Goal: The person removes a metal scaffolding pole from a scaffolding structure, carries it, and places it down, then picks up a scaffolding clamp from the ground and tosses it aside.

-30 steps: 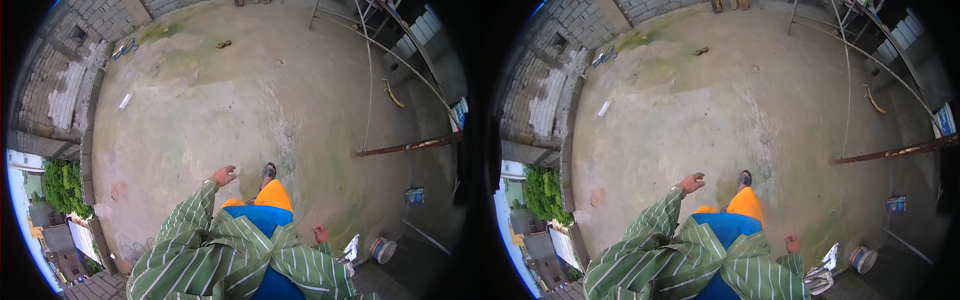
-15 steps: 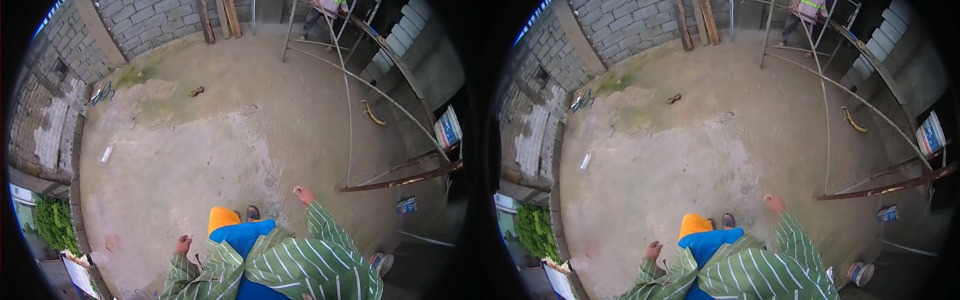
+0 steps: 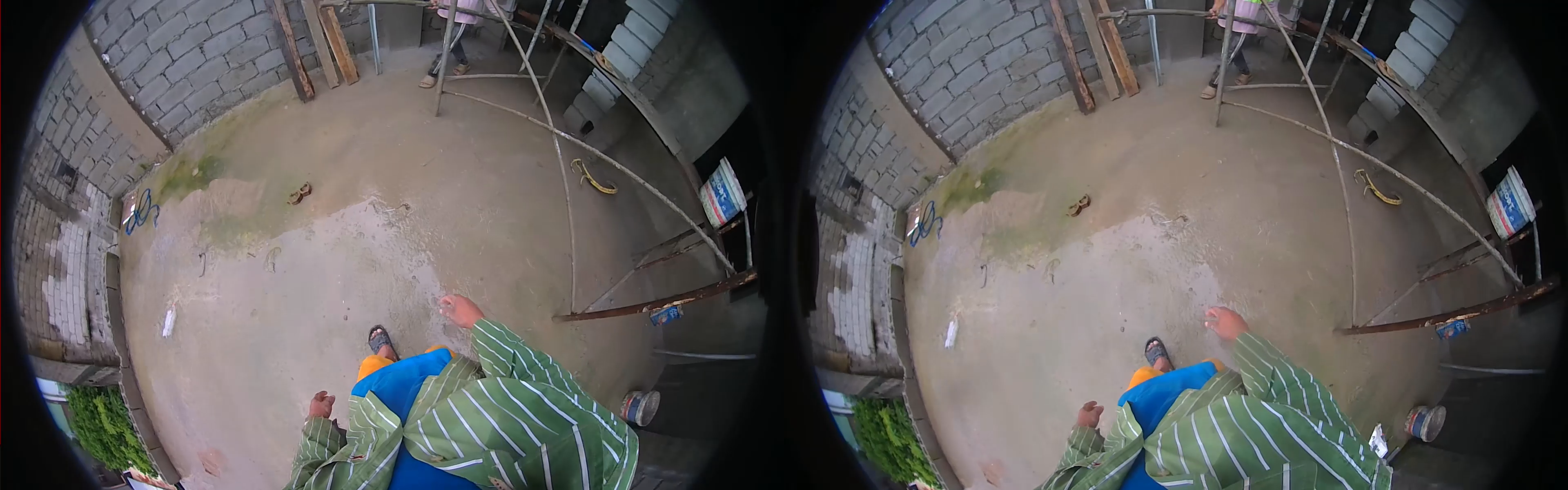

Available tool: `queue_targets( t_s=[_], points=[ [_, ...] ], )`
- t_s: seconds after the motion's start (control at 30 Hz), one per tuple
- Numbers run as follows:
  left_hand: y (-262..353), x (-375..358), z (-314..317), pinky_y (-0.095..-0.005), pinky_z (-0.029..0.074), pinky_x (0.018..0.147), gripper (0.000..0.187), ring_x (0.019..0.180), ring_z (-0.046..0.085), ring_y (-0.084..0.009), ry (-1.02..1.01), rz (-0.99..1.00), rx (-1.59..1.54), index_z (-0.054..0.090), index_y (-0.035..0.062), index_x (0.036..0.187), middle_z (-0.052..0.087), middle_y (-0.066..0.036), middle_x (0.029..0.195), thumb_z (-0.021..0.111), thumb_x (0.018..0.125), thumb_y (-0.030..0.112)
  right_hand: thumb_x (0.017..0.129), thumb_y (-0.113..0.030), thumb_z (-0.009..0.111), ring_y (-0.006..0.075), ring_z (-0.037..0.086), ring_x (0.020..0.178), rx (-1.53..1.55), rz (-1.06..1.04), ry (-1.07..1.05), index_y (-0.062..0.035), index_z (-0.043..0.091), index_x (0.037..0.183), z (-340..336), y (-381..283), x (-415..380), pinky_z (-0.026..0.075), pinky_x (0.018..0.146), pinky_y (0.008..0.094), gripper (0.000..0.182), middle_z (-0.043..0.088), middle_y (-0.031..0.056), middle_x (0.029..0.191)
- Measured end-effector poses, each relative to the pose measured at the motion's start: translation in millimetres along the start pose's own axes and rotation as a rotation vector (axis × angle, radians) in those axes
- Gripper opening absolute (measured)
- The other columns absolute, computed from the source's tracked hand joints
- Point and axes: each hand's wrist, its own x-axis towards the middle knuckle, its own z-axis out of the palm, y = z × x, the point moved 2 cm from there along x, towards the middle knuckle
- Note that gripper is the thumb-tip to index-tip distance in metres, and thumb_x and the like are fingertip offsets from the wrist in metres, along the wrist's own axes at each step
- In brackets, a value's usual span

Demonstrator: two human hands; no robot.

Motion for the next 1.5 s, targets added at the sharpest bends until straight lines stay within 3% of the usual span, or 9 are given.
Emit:
queue_targets(
  t_s=[0.13,0.2,0.3,0.4,0.6,0.9,1.13,1.3,1.5],
  points=[
    [71.3,100.5,-21.4,-0.0367,0.046,0.097,0.057,0.112,0.059,-0.0289,-0.072,0.193,0.262,0.052,0.0007,0.127,0.061,-0.019,0.12,0.07,0.081,0.027,0.084,-0.026,0.065,0.0333,0.061,0.103,0.006,0.209,0.079,-0.0052,0.063,0.111,-42.0,-1.8,-0.3,0.047,0.088,0.041,0.035,0.064,0.0172,0.11],
    [155.7,108.5,-25.4,-0.0374,0.045,0.097,0.058,0.115,0.058,-0.0297,-0.103,0.22,0.378,0.051,0.0014,0.129,0.059,-0.019,0.124,0.07,0.081,0.027,0.083,-0.026,0.065,0.0333,0.061,0.103,0.069,0.259,0.154,-0.0041,0.063,0.11,-66.2,-5.3,0.8,0.047,0.088,0.0409,0.035,0.064,0.0174,0.109],
    [229.0,152.7,-7.3,-0.0379,0.045,0.097,0.059,0.115,0.057,-0.0304,-0.122,0.416,0.374,0.05,0.0033,0.131,0.058,-0.018,0.127,0.07,0.082,0.028,0.082,-0.026,0.065,0.033,0.061,0.101,0.121,0.274,0.278,-0.0039,0.064,0.107,-84.3,15.7,-2.6,0.048,0.086,0.041,0.033,0.065,0.0173,0.107],
    [323.9,157.0,27.8,-0.0386,0.045,0.097,0.057,0.116,0.056,-0.0301,-0.145,0.529,0.319,0.05,0.0041,0.131,0.057,-0.018,0.128,0.069,0.083,0.027,0.082,-0.025,0.065,0.0325,0.061,0.098,0.163,0.301,0.326,-0.0054,0.065,0.103,-100.0,50.6,8.9,0.048,0.084,0.0412,0.029,0.065,0.0168,0.105],
    [427.0,149.9,104.5,-0.0383,0.046,0.096,0.051,0.115,0.055,-0.0304,-0.221,0.686,0.228,0.052,0.005,0.129,0.057,-0.015,0.127,0.069,0.084,0.022,0.083,-0.022,0.062,0.0323,0.063,0.089,0.166,0.303,0.344,-0.0077,0.066,0.096,-136.2,127.2,42.0,0.049,0.079,0.0413,0.02,0.066,0.0152,0.095],
    [582.9,159.9,210.8,-0.0387,0.046,0.095,0.045,0.113,0.056,-0.0309,-0.277,0.754,0.263,0.056,0.0079,0.127,0.059,-0.015,0.124,0.068,0.085,0.02,0.084,-0.022,0.06,0.0324,0.064,0.088,0.19,0.346,0.322,-0.0079,0.065,0.095,-276.9,194.9,103.5,0.049,0.077,0.0416,0.019,0.067,0.0136,0.093],
    [646.4,175.7,256.6,-0.0373,0.048,0.093,0.048,0.111,0.058,-0.0314,-0.325,0.791,0.468,0.056,0.0083,0.126,0.059,-0.017,0.121,0.071,0.083,0.024,0.085,-0.023,0.06,0.0324,0.063,0.09,0.208,0.453,0.329,-0.0084,0.065,0.099,-333.1,211.6,124.3,0.049,0.078,0.0413,0.021,0.067,0.0142,0.095],
    [657.4,220.8,257.2,-0.037,0.049,0.09,0.049,0.107,0.06,-0.0305,-0.306,0.796,0.469,0.057,0.0079,0.126,0.059,-0.016,0.123,0.071,0.083,0.025,0.084,-0.024,0.061,0.0315,0.064,0.091,0.229,0.449,0.278,-0.0083,0.064,0.101,-323.0,232.5,145.1,0.049,0.079,0.0409,0.024,0.067,0.0141,0.096],
    [672.1,297.3,255.1,-0.0369,0.049,0.092,0.052,0.108,0.061,-0.0281,-0.337,0.516,0.509,0.056,0.0071,0.126,0.062,-0.015,0.12,0.073,0.08,0.027,0.084,-0.023,0.061,0.0314,0.064,0.09,0.23,0.478,0.265,-0.0079,0.064,0.101,-343.7,237.9,191.9,0.049,0.079,0.0409,0.023,0.067,0.0144,0.096]
  ],
)
